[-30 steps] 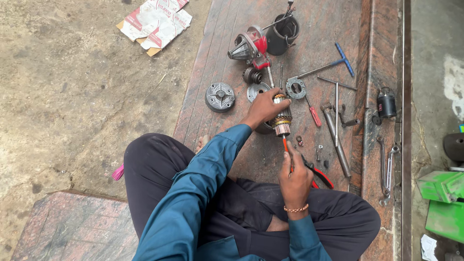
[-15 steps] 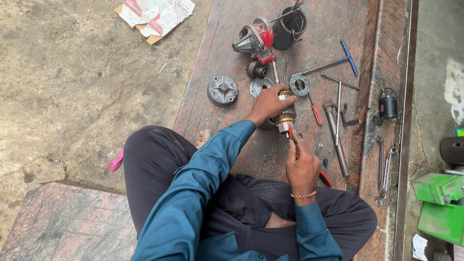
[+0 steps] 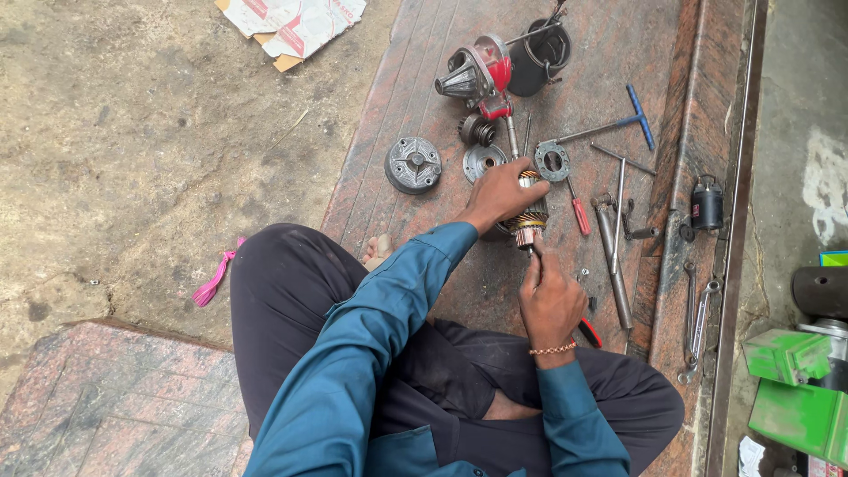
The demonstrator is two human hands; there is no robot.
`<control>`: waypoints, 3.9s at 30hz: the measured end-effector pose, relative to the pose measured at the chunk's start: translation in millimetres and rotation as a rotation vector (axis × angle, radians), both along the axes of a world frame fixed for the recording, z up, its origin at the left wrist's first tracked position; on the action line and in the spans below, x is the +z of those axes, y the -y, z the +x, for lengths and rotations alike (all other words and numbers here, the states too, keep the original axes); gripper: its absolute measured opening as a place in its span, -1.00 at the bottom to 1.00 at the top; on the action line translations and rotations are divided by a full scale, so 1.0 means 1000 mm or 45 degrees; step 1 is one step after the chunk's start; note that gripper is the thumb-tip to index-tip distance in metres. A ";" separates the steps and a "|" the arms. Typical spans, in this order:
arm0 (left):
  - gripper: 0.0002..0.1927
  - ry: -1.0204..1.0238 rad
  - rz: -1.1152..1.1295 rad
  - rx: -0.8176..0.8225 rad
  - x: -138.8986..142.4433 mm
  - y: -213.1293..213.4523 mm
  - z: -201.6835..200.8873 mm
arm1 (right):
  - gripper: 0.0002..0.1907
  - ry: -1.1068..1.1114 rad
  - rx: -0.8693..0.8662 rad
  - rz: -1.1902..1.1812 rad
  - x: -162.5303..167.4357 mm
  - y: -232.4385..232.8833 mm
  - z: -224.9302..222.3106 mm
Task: The person sits on the ground holding an electric motor armature and repeatedly rubs its copper commutator with an orange abrasive stick, rotating the armature to work around the surface. Nearby lie a water pump housing, pliers, wrenches, screwdrivers and other disassembled motor parts on the stone step.
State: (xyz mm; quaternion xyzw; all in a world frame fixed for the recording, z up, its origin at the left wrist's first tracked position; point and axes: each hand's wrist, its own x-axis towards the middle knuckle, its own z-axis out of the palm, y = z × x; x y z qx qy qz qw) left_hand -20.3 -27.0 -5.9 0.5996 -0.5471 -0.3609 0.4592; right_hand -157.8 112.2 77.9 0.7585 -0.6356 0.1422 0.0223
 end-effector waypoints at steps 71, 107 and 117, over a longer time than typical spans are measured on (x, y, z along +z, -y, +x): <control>-0.61 0.301 -0.667 -0.743 0.030 -0.013 0.052 | -0.69 1.504 0.140 0.749 -0.103 0.021 -0.030; -0.47 0.100 -0.941 -0.717 0.137 -0.067 0.038 | 0.04 0.900 0.543 -0.116 -0.032 0.020 -0.030; -0.50 0.018 -1.048 -0.842 0.183 -0.106 0.017 | -0.43 0.797 0.541 -0.514 -0.005 -0.020 -0.062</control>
